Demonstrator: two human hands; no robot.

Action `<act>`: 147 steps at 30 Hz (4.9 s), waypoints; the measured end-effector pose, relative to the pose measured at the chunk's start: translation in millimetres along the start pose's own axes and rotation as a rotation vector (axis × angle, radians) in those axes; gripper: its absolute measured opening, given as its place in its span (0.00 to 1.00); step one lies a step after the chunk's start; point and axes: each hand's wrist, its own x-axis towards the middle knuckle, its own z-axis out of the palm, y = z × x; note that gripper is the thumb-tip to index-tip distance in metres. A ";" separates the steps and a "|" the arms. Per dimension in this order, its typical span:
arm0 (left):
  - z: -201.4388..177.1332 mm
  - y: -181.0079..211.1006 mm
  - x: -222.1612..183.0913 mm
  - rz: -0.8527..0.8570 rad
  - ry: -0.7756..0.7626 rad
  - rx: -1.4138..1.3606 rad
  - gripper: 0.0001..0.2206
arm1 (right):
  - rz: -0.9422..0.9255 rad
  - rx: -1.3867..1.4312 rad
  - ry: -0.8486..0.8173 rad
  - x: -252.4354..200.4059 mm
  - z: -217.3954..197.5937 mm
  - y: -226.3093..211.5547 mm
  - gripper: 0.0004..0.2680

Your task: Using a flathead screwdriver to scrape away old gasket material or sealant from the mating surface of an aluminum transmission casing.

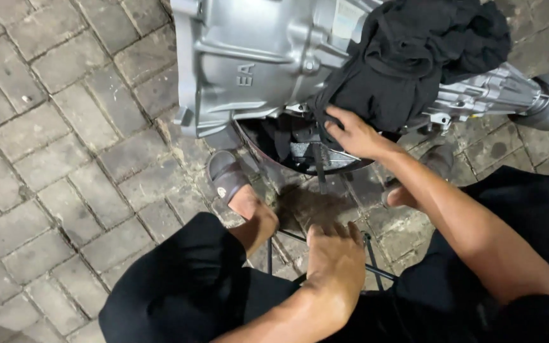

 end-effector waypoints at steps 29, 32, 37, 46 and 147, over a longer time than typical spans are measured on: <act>-0.4 -11.8 21.0 -0.071 0.044 0.052 0.35 | -0.212 -0.038 0.125 21.1 -22.4 -134.4 0.04; -14.1 -9.6 4.3 -0.060 -0.043 0.040 0.38 | -0.058 -0.162 0.057 14.6 -15.4 -149.0 0.09; 40.5 -9.9 45.9 -0.064 0.084 0.051 0.32 | -0.198 -0.202 0.345 18.4 -13.5 -140.2 0.13; 9.0 -10.1 15.4 -0.085 0.183 0.146 0.42 | -0.220 -0.274 0.214 21.5 -16.9 -105.3 0.09; -39.0 -153.8 -136.3 0.022 1.238 0.120 0.19 | -0.030 -0.253 0.336 -160.4 -5.9 -139.9 0.18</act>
